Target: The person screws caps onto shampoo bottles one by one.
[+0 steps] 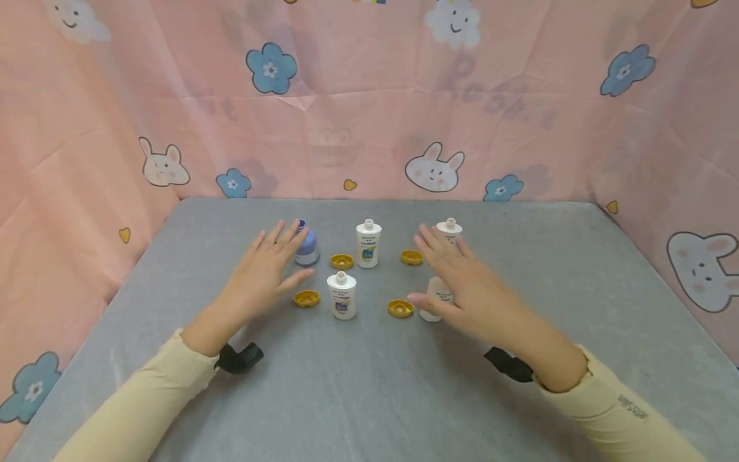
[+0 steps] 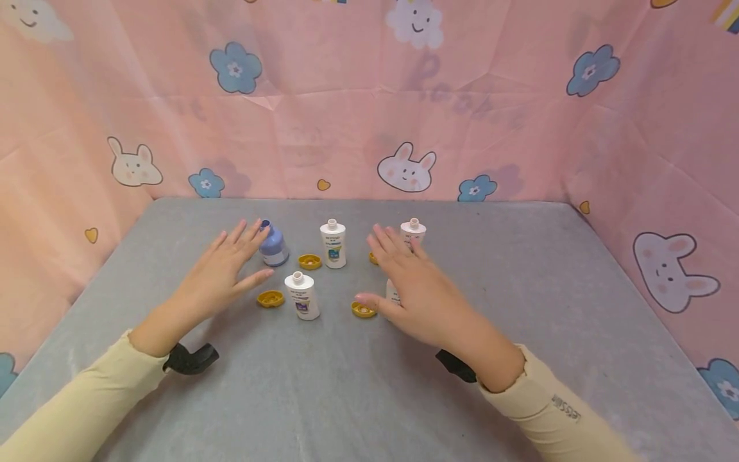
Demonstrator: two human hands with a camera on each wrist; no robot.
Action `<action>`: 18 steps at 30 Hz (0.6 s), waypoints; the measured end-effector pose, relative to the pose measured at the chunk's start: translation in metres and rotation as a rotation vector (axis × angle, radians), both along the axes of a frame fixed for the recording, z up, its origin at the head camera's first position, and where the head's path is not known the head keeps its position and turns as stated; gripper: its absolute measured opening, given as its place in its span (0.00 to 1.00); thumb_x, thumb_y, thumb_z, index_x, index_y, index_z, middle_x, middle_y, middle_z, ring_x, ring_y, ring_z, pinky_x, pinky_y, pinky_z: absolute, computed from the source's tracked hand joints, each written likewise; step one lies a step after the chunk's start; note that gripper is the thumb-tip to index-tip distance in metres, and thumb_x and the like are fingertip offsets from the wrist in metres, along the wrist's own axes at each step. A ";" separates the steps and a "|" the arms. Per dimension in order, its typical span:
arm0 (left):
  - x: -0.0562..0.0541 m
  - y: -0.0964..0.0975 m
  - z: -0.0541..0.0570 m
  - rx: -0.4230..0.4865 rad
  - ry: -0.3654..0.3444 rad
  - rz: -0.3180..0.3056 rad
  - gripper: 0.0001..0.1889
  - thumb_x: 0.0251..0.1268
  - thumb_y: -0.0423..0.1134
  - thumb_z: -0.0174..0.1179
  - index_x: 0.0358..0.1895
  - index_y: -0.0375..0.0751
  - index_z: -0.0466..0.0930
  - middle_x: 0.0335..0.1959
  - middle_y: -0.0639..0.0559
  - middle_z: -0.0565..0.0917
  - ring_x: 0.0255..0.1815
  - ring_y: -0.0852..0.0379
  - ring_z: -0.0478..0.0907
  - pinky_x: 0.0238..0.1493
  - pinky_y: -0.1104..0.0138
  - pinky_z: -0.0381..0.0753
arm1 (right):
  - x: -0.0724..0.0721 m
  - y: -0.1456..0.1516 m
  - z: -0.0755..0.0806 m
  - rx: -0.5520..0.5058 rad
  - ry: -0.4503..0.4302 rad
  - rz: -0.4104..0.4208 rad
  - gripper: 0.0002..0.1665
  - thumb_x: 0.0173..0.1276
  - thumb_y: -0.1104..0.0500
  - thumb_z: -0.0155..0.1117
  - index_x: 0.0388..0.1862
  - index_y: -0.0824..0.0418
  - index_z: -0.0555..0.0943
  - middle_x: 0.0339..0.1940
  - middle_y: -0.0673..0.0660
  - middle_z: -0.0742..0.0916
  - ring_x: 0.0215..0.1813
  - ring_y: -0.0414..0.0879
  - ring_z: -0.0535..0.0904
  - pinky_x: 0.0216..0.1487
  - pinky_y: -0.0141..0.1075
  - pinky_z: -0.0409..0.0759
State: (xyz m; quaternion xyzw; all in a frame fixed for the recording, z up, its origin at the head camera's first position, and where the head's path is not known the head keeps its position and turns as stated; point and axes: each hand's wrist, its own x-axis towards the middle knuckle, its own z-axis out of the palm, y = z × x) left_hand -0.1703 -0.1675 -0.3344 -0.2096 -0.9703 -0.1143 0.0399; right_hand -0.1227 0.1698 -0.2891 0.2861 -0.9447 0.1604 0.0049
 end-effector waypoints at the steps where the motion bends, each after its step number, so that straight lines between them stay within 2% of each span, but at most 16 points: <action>1: 0.001 0.000 0.000 0.002 0.001 0.000 0.41 0.71 0.57 0.57 0.79 0.43 0.53 0.81 0.43 0.52 0.83 0.39 0.45 0.81 0.43 0.41 | 0.001 -0.002 0.000 -0.001 -0.001 0.003 0.51 0.73 0.36 0.56 0.82 0.58 0.47 0.84 0.53 0.49 0.85 0.52 0.42 0.83 0.54 0.40; 9: 0.006 0.001 -0.001 0.011 -0.003 -0.007 0.40 0.71 0.56 0.58 0.79 0.45 0.53 0.81 0.42 0.53 0.82 0.38 0.45 0.81 0.42 0.42 | 0.002 -0.015 -0.005 -0.007 0.010 0.017 0.53 0.70 0.33 0.58 0.81 0.58 0.51 0.84 0.52 0.51 0.85 0.51 0.44 0.83 0.53 0.43; 18: 0.012 0.005 -0.003 0.034 0.006 -0.032 0.40 0.70 0.56 0.59 0.78 0.43 0.55 0.81 0.44 0.53 0.82 0.40 0.46 0.81 0.44 0.45 | 0.008 -0.031 -0.010 -0.041 -0.053 0.044 0.53 0.70 0.33 0.58 0.82 0.55 0.49 0.84 0.50 0.51 0.84 0.51 0.44 0.82 0.55 0.49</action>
